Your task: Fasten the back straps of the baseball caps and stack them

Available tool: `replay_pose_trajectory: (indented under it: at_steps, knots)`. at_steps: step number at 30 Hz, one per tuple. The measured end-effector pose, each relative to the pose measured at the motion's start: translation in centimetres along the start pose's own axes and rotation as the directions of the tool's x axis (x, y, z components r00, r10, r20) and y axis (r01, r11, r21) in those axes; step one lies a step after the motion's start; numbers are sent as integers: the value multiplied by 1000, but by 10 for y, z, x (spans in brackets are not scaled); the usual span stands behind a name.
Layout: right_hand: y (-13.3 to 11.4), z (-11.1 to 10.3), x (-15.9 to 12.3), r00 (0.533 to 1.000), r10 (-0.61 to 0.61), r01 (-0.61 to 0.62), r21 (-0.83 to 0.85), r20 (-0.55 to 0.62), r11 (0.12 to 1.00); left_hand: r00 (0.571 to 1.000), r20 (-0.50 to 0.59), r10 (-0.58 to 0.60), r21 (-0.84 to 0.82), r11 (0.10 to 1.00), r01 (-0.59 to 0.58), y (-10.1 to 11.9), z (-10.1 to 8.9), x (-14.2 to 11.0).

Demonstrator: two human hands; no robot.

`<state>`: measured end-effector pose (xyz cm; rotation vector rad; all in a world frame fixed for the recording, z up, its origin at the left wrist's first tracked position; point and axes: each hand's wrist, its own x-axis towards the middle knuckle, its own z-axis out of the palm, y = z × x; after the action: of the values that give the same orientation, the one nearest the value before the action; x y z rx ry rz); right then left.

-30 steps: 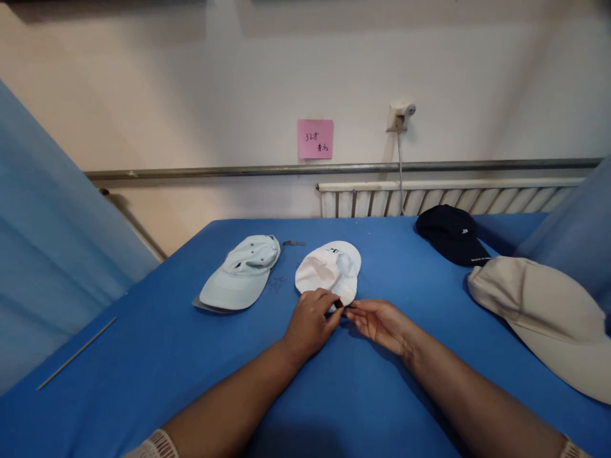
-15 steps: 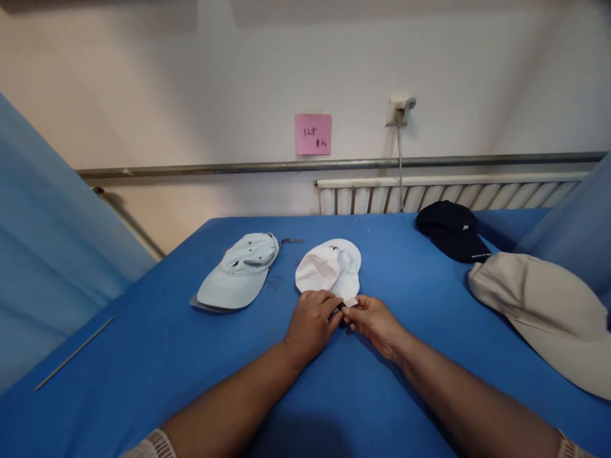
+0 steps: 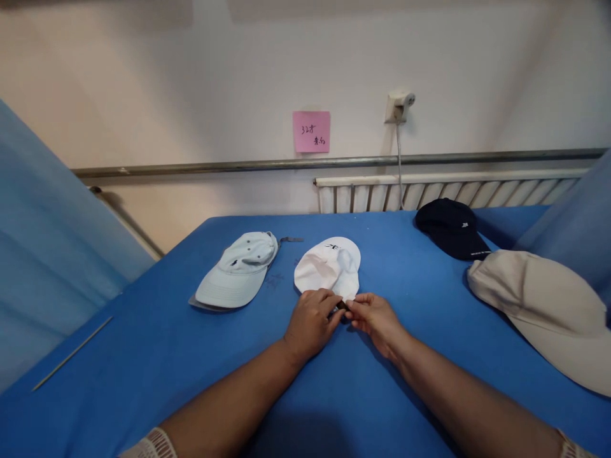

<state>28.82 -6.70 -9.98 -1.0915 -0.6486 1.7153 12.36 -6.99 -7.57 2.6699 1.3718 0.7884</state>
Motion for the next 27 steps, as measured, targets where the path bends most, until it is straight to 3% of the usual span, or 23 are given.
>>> replay_pose_trajectory:
  at_steps: [7, 13, 18, 27]
  knots:
    - [1, 5, -2, 992, -102, 100, -31, -74, 995, 1000, 7, -7, 3, 1000, 7, 0, 1, 0]
    - [-1, 3, -2, 995, -91, 95, -131, 35, 987, 999, -16, -37, -59, 998, 36, 1, 3, 0]
    - [1, 5, -3, 989, -150, 148, -121, -8, 982, 999, 13, -50, -56, 997, 50, 1, 2, 1]
    - [-3, 8, -6, 992, -97, 91, -75, -78, 993, 998, 53, -41, -31, 999, 42, 5, 0, 3]
